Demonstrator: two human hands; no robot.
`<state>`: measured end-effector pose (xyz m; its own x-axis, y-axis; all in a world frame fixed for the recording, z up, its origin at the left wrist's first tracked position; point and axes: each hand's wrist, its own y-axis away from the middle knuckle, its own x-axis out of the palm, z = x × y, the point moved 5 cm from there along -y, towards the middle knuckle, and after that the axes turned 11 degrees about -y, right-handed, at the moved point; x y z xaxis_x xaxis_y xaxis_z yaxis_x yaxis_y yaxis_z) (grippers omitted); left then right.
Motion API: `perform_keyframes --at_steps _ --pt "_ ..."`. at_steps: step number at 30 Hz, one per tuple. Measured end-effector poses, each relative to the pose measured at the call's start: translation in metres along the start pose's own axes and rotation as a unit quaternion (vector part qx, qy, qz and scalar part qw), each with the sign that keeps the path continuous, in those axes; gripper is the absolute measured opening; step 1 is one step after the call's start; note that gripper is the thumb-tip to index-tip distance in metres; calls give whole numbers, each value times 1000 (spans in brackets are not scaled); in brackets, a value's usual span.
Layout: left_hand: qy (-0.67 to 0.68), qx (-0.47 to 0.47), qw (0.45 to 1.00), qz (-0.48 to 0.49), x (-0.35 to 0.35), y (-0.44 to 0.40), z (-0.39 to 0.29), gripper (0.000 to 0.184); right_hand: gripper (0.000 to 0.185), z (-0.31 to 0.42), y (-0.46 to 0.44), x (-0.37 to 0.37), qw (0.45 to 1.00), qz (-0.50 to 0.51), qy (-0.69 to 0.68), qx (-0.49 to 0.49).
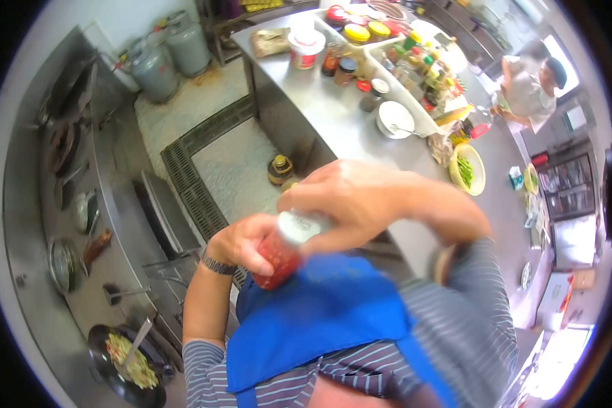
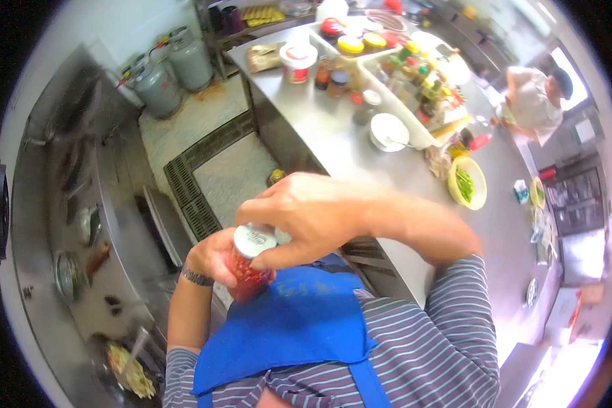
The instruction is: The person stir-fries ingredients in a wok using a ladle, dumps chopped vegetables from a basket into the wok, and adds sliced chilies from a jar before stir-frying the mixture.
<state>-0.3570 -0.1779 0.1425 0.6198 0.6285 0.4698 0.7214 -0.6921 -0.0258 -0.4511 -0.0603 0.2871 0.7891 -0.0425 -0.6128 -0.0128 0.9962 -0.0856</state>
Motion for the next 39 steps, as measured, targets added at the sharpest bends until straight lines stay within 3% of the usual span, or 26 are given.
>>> perform_keyframes --at_steps 3,8,10,14,23,26,29,32,35,39 --pt "-54 11 998 -39 12 -4 -13 71 43 0 5 8 996 -49 75 -16" --pt "1 -40 997 -62 25 -6 -8 58 37 2 13 11 986 -107 114 -52" --pt "-115 -21 985 -127 28 -11 -8 57 34 2 17 16 980 -143 135 -42" --pt "-318 29 904 -283 37 -14 -12 54 32 -14 29 19 961 -248 119 -24" --pt "-554 -33 717 -421 62 -24 -25 51 25 -27 43 30 944 -305 119 25" --pt "-555 -51 711 -429 60 -32 -24 51 27 -38 50 34 932 -344 99 53" --pt "-539 -83 740 -394 46 -43 -18 58 32 -50 62 35 925 -346 108 118" --pt "-645 52 639 -416 50 -53 -29 69 41 -74 91 28 917 -300 126 232" --pt "-569 -4 726 -386 32 -40 -1 77 43 -121 147 16 874 -330 197 297" --pt "-456 -105 785 -406 8 -7 56 58 44 -182 239 -25 770 -357 199 491"
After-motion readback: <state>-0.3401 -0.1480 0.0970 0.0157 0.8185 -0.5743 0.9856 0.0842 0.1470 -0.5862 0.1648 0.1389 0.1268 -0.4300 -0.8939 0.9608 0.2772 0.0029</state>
